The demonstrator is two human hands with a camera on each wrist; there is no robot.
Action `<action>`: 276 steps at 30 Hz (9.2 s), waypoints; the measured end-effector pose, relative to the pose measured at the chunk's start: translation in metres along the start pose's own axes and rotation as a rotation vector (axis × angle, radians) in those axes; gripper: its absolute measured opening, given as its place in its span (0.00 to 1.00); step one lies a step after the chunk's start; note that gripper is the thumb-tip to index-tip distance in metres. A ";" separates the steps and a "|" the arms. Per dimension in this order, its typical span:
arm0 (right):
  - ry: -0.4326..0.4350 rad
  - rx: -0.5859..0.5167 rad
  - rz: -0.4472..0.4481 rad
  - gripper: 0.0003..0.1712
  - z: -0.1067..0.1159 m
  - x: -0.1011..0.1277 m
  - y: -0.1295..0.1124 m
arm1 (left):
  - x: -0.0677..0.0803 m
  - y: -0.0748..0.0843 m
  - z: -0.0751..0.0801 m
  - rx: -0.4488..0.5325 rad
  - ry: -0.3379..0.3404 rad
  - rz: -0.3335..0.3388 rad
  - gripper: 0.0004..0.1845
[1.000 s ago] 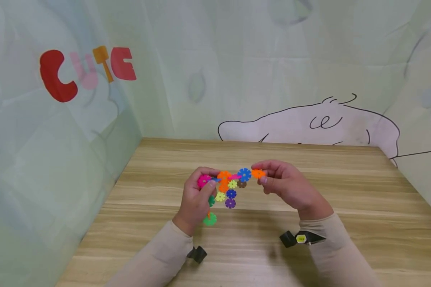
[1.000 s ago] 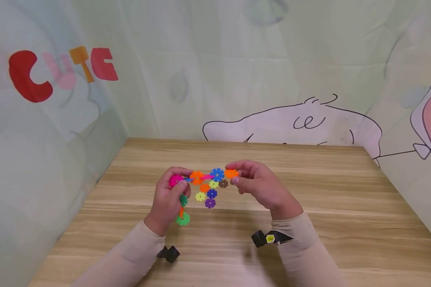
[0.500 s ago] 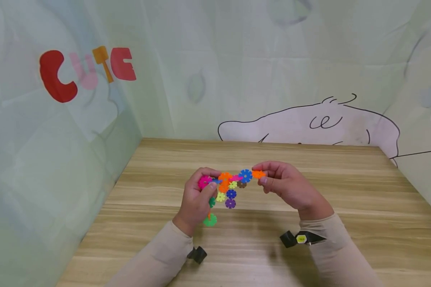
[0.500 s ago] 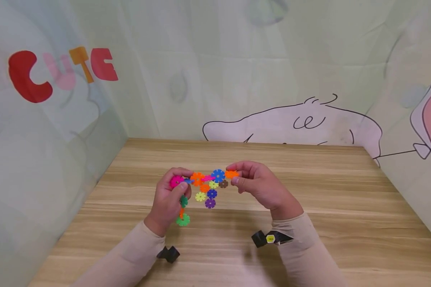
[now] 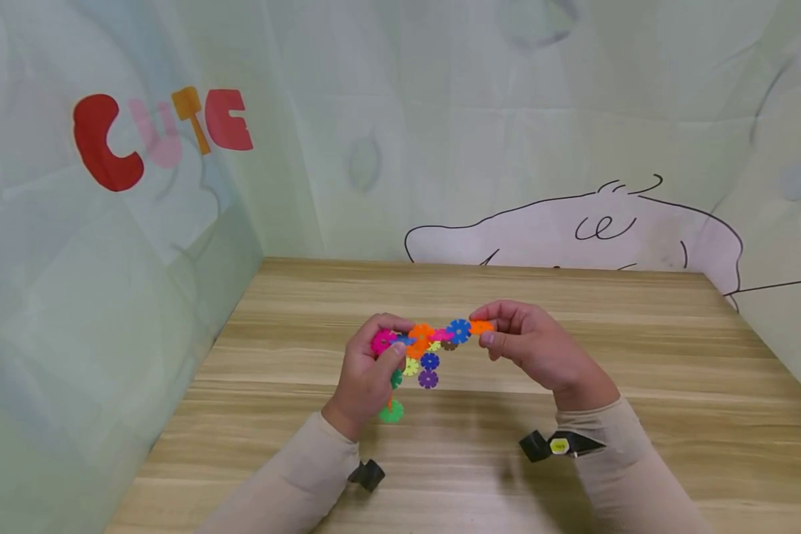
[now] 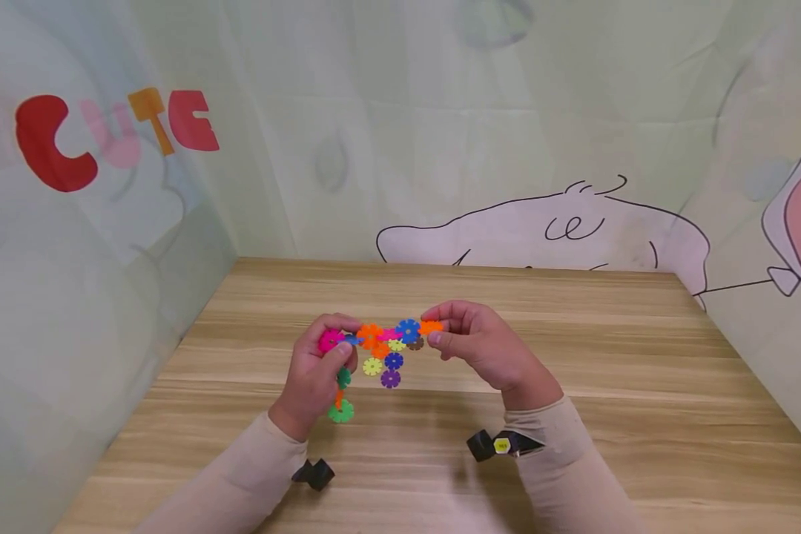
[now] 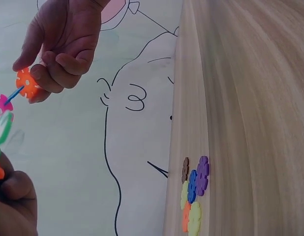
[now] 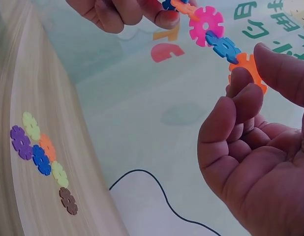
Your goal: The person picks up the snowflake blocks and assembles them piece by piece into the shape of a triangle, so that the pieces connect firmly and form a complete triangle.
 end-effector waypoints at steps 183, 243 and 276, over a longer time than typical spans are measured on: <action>-0.055 0.330 -0.308 0.25 -0.015 -0.026 0.102 | -0.006 -0.002 0.006 -0.003 0.023 0.023 0.26; 0.058 -0.167 0.125 0.22 -0.048 -0.003 0.004 | 0.001 0.013 -0.016 0.012 -0.106 -0.113 0.30; 0.033 -0.330 0.163 0.08 -0.057 -0.004 0.006 | 0.008 0.019 -0.029 0.034 -0.154 -0.251 0.22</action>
Point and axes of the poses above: each hand's wrist, its own x-axis away from the middle knuckle, its own z-axis out of the back of the hand, y = z × x, the point moved 10 cm from there along -x, towards the middle knuckle, and after that the axes turned 12 degrees about -x, right-handed, at the moved point
